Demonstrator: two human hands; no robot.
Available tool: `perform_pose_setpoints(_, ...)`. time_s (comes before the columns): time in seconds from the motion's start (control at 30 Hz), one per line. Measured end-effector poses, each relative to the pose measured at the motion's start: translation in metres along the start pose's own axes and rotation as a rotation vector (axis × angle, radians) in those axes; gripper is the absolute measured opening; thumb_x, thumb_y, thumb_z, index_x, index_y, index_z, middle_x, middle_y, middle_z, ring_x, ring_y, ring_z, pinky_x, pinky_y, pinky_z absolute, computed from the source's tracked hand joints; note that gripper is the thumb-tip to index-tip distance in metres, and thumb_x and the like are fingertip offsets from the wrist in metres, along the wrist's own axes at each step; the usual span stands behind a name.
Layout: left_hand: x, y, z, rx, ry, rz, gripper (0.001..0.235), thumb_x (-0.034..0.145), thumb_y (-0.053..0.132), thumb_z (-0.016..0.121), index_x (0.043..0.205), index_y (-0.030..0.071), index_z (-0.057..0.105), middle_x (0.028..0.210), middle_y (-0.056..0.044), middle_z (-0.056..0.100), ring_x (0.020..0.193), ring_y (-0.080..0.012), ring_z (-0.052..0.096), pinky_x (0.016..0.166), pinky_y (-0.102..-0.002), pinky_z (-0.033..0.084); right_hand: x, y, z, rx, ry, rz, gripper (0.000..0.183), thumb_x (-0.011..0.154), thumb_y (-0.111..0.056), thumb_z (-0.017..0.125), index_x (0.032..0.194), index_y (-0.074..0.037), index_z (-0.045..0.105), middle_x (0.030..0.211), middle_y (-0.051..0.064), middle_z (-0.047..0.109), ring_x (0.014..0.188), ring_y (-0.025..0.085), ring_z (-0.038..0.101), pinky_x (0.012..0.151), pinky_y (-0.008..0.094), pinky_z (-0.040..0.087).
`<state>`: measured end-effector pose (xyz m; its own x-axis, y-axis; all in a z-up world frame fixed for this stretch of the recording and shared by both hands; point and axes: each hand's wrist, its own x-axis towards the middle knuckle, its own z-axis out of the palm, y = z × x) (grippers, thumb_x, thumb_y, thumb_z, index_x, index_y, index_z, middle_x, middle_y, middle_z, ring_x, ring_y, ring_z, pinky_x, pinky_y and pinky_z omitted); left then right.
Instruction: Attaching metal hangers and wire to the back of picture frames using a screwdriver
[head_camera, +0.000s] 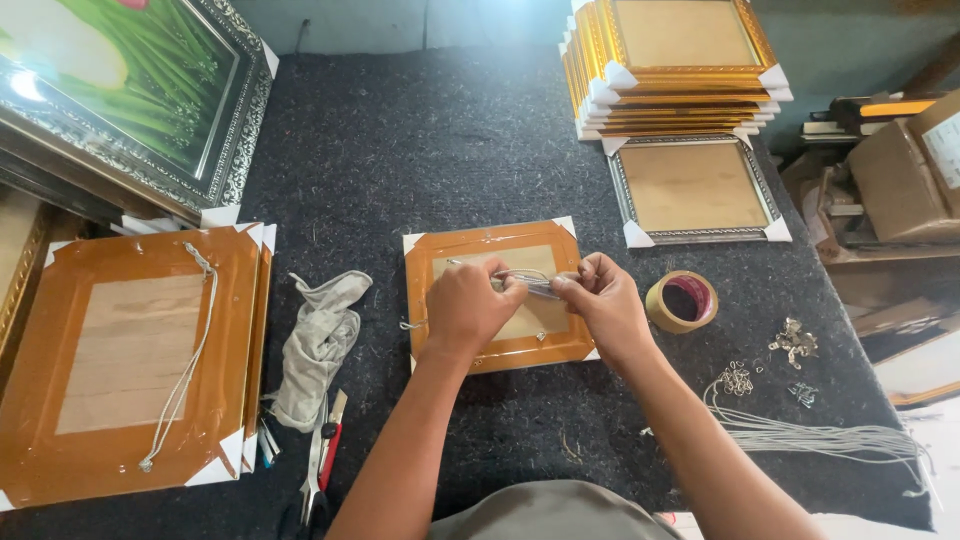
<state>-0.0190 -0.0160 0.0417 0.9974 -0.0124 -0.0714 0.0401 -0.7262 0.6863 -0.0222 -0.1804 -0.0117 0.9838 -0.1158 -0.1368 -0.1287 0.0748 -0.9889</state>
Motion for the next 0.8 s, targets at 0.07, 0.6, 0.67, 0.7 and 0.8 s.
perform_pose_setpoints(0.07,0.002,-0.005,0.001,-0.054,0.008,-0.060,0.022,0.066,0.034,0.054,0.069,0.015,0.065,0.066,-0.011,0.062,0.072,-0.0324,0.062,0.067,-0.041,0.048,-0.004,-0.010,-0.002,-0.028,0.069,-0.062,0.032,0.073,-0.006,0.069,0.074,-0.014,0.038,0.065,-0.001,0.054,0.060,0.004,0.046,0.052,0.017,0.038)
perform_pose_setpoints(0.6,0.012,-0.049,-0.021,-1.094,-0.044,-0.478,0.030,0.080,0.038,0.048,0.075,0.009,0.053,0.057,0.010,0.017,0.045,-0.0017,0.022,0.038,-0.015,0.017,0.003,0.000,-0.028,-0.643,0.161,-0.075,0.018,0.067,-0.022,0.075,0.080,-0.014,0.063,0.072,0.003,0.066,0.070,0.015,0.061,0.065,0.027,0.045)
perform_pose_setpoints(0.67,0.014,-0.047,-0.013,-1.198,-0.104,-0.486,0.025,0.079,0.034,0.047,0.078,0.010,0.053,0.058,0.010,0.018,0.047,-0.0017,0.024,0.040,-0.015,0.020,0.001,0.015,-0.019,-0.770,0.078,-0.117,0.016,0.067,-0.022,0.073,0.080,-0.019,0.065,0.071,0.002,0.066,0.072,0.018,0.062,0.067,0.030,0.047)
perform_pose_setpoints(0.7,0.015,-0.047,-0.009,-1.300,-0.165,-0.496,0.020,0.078,0.031,0.047,0.081,0.012,0.053,0.060,0.010,0.019,0.048,-0.0018,0.026,0.042,-0.016,0.022,-0.001,0.023,-0.013,-0.896,-0.008,-0.157,0.015,0.067,-0.023,0.072,0.081,-0.024,0.067,0.070,0.001,0.066,0.075,0.021,0.063,0.070,0.033,0.049)
perform_pose_setpoints(0.8,-0.001,-0.024,-0.018,-1.350,-0.206,-0.368,0.017,0.087,0.023,0.042,0.085,0.010,0.053,0.058,0.009,0.020,0.047,-0.0023,0.024,0.041,-0.016,0.024,-0.004,0.038,-0.003,-1.054,-0.072,-0.325,0.010,0.069,-0.023,0.068,0.077,-0.029,0.067,0.069,-0.008,0.066,0.080,0.015,0.060,0.069,0.030,0.047)
